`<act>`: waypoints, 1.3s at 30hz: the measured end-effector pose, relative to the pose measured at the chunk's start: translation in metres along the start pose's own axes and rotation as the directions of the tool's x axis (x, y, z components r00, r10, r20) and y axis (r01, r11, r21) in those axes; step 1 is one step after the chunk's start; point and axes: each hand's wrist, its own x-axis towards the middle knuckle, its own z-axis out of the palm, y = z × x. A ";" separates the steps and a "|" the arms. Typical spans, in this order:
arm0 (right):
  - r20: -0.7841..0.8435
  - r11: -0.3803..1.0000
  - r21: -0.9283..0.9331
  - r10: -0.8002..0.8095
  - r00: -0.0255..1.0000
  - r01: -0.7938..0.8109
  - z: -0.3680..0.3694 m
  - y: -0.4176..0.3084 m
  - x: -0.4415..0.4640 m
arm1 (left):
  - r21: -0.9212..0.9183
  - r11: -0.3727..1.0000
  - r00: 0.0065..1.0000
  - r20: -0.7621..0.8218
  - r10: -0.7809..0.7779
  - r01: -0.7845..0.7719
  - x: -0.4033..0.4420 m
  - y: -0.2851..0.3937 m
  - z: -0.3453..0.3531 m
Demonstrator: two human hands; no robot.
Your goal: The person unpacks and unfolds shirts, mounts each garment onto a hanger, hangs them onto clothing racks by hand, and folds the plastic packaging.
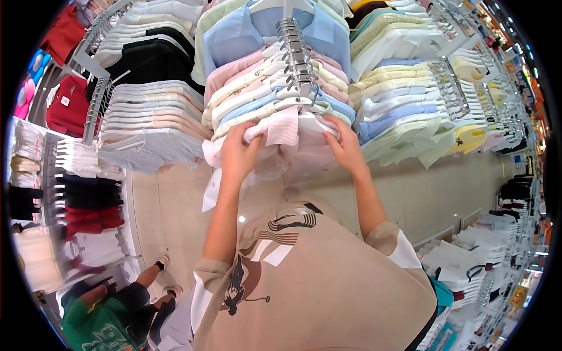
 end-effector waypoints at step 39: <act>0.159 0.840 0.033 0.531 0.832 -0.542 0.035 0.056 -0.168 | -0.622 0.502 0.774 0.300 -0.557 0.602 -0.191 -0.097 -0.025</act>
